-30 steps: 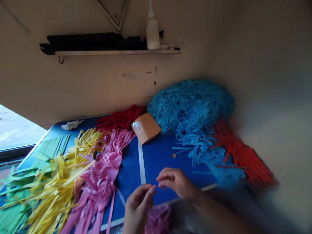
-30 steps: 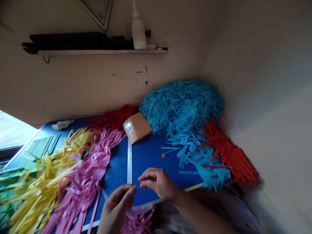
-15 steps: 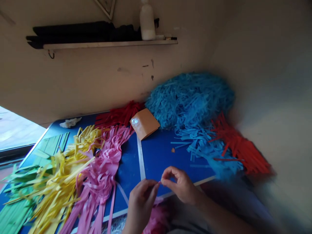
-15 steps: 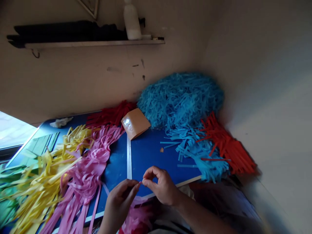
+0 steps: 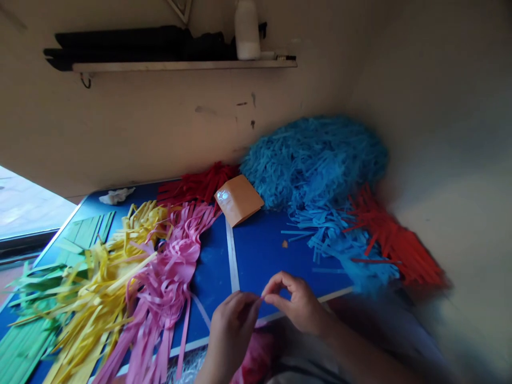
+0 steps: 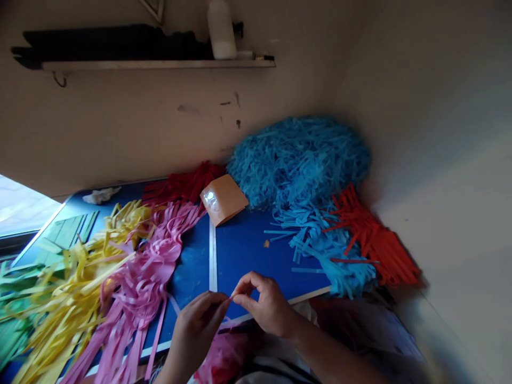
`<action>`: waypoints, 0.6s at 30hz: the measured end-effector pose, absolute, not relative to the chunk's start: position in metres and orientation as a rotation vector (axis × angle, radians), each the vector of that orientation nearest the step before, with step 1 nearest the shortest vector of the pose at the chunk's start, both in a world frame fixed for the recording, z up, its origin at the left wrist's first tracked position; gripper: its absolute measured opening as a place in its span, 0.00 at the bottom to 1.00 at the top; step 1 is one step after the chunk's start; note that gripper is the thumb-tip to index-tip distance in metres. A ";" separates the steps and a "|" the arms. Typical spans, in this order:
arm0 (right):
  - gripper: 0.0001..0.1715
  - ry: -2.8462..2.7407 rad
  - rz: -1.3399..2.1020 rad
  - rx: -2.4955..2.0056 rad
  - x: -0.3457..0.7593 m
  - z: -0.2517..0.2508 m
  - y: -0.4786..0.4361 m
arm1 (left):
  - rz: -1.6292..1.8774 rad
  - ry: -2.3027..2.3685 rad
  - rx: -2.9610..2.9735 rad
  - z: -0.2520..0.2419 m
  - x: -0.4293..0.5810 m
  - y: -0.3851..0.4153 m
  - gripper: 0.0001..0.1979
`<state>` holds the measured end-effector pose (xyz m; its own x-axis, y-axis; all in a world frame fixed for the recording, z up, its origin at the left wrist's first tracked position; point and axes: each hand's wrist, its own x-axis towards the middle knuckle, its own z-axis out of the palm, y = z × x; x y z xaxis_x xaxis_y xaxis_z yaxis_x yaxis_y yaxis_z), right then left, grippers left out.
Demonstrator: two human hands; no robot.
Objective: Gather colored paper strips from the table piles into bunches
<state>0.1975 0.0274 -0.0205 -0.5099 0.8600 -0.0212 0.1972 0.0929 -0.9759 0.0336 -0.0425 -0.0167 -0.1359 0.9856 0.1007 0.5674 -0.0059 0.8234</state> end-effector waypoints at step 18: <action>0.09 -1.977 1.388 -0.936 0.214 -0.020 0.032 | 0.998 1.676 1.598 -0.021 0.033 -0.044 0.12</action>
<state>0.2137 0.0322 -0.0204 -0.6100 0.7913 0.0412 0.2301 0.2267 -0.9464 0.0327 -0.0444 -0.0208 -0.0855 0.9939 0.0690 0.5341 -0.0127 0.8453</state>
